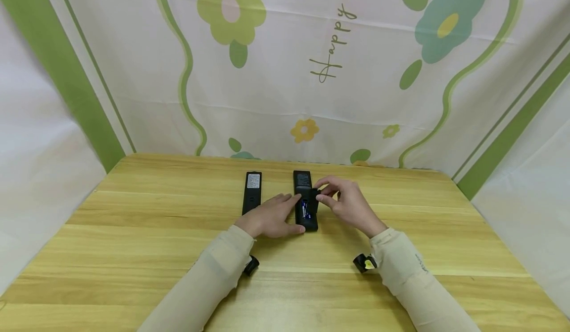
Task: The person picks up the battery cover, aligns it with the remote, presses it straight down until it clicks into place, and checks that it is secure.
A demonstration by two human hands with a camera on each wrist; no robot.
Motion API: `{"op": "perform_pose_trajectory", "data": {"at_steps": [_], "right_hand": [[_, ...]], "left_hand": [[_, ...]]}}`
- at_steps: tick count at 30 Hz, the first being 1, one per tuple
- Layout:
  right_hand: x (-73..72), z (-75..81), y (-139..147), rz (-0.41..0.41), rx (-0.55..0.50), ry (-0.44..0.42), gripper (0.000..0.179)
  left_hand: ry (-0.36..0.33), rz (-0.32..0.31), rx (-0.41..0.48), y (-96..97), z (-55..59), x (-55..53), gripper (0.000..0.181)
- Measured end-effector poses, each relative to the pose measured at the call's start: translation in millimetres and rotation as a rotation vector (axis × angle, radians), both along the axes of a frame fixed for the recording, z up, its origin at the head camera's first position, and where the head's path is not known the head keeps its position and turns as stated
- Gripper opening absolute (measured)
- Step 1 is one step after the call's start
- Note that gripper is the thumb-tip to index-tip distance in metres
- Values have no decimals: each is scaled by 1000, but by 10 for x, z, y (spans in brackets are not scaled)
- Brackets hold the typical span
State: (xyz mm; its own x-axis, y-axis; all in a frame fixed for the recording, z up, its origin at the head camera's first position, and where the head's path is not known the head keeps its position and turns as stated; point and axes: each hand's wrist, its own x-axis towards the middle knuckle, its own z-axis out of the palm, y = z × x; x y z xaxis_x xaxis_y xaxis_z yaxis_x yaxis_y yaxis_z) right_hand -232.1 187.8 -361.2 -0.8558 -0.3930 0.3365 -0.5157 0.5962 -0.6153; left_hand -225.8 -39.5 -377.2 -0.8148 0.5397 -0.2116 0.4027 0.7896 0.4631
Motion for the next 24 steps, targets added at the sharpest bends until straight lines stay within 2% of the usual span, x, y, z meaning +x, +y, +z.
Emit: {"op": "perform_pose_trajectory", "data": {"at_steps": [24], "right_hand": [[11,-31,-42,35,23,-40,22]], "left_hand": [[-11,8,-8,-1,-7,-7,87]]}}
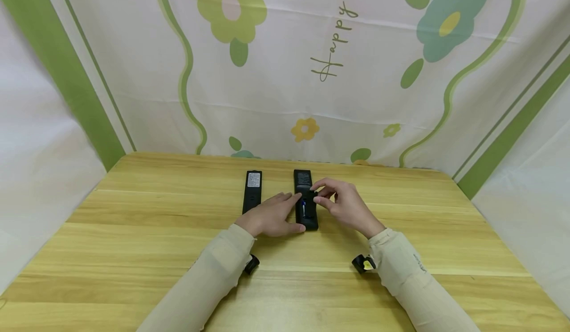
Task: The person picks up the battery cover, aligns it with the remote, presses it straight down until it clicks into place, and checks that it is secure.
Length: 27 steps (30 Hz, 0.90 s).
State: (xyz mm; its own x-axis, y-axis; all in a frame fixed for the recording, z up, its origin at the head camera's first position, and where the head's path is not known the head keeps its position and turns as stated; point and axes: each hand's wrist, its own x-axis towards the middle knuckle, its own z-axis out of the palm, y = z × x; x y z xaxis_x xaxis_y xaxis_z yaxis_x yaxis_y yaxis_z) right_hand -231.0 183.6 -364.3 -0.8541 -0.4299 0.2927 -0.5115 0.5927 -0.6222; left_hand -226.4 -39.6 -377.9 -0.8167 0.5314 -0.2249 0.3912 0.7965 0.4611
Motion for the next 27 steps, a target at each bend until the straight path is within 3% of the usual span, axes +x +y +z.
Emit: {"op": "perform_pose_trajectory", "data": {"at_steps": [27], "right_hand": [[-2,-52,-35,6,10,-20,23]], "left_hand": [[2,-6,-4,2,5,-6,87]]}}
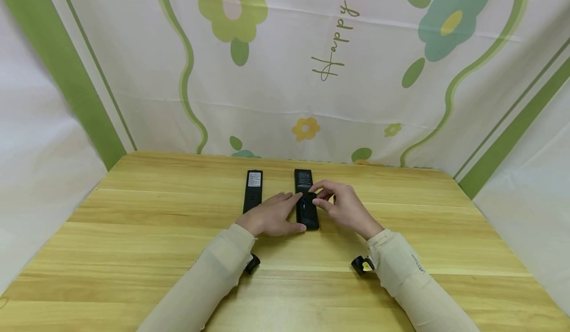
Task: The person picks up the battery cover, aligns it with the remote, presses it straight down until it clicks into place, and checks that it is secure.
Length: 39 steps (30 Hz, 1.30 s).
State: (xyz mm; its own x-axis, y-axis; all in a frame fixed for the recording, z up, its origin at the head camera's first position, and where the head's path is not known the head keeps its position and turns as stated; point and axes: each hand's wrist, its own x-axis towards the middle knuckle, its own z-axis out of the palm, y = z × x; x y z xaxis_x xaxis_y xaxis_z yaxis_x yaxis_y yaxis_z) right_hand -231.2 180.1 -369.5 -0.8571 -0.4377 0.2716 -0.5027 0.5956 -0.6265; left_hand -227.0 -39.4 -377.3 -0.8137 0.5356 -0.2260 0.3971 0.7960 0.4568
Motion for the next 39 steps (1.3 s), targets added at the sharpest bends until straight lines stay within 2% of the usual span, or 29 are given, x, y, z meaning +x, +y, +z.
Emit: {"op": "perform_pose_trajectory", "data": {"at_steps": [24,39], "right_hand": [[-5,-42,-39,-9,34,22,28],[-15,-66,-53,-20,68,-6,36]], "left_hand": [[-11,1,5,-1,23,18,86],[0,4,3,6,15,9,87]]}}
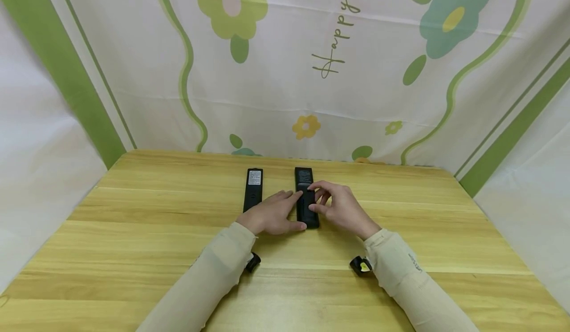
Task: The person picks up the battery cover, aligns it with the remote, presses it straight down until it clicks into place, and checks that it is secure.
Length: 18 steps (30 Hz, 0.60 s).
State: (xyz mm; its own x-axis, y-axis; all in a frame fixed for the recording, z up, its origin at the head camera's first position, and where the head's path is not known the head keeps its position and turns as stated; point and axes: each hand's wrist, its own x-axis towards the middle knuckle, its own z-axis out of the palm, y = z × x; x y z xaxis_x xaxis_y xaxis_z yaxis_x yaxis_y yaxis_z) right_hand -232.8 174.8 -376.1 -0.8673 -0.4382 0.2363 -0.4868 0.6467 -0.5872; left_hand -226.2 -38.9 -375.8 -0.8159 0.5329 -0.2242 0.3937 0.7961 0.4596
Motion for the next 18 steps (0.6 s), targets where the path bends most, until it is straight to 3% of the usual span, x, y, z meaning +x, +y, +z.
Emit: {"op": "perform_pose_trajectory", "data": {"at_steps": [18], "right_hand": [[-1,-5,-7,-23,39,-27,40]], "left_hand": [[-1,-3,7,1,-11,-14,86]]}}
